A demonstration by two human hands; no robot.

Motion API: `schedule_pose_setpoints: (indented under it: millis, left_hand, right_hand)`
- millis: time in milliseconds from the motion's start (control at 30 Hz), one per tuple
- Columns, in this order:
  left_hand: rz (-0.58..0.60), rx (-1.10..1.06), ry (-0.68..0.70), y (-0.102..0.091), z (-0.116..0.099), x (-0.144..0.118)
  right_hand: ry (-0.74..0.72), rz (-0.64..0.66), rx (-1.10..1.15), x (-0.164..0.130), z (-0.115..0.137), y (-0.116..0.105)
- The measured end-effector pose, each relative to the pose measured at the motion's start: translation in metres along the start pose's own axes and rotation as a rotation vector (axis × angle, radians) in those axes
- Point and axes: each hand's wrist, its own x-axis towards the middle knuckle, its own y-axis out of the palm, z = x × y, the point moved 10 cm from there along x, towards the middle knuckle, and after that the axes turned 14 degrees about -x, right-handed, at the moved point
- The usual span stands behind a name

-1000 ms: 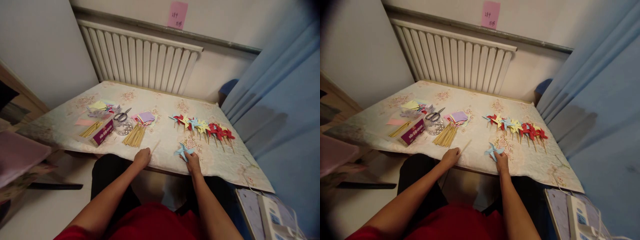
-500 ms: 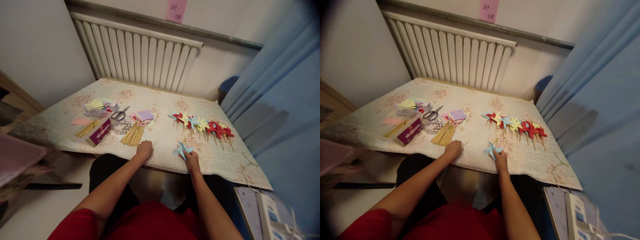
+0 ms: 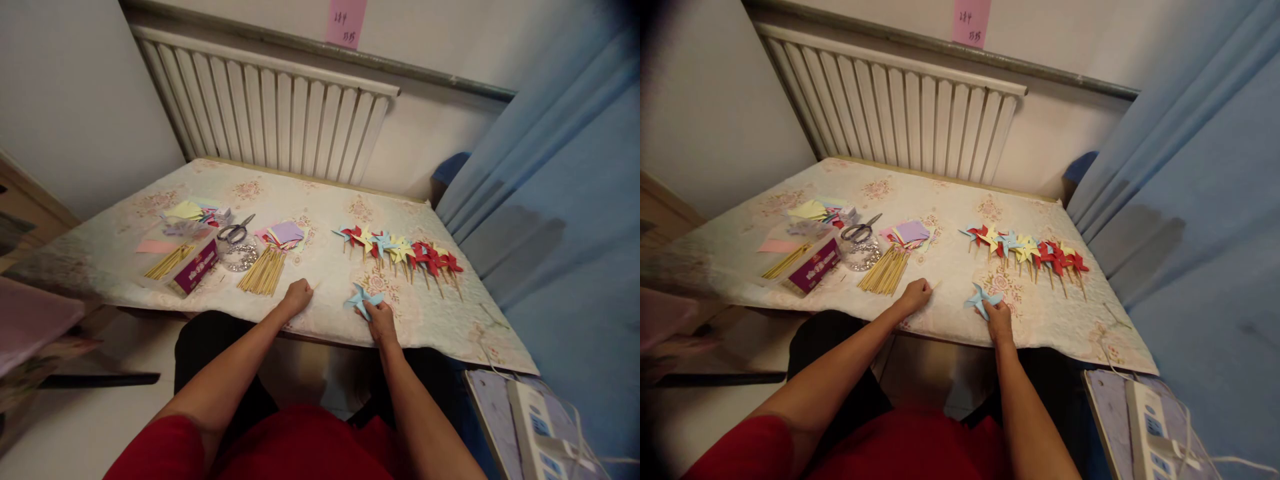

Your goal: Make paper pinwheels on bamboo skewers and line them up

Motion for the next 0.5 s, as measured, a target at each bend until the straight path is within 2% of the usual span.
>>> schedule_pose_setpoints:
  millis: [133, 200, 267, 333, 500]
  left_hand:
    - [0.051, -0.298, 0.028, 0.001, -0.012, -0.025]
    - [0.061, -0.824, 0.030, -0.004, -0.021, -0.040]
    - [0.073, -1.143, 0.014, -0.008, -0.028, -0.053]
    - [0.060, -1.281, -0.010, -0.013, -0.033, -0.064]
    - [0.053, -1.355, -0.037, -0.018, -0.043, -0.081]
  right_hand:
    - [0.018, -0.007, 0.023, -0.002, 0.001, 0.000]
    - [0.020, -0.015, 0.017, -0.002, 0.002, 0.000]
    - [0.020, -0.022, 0.011, -0.003, 0.003, -0.001]
    - [0.020, -0.020, 0.014, -0.003, 0.002, -0.001]
    - [0.015, -0.014, 0.031, -0.001, 0.000, -0.001]
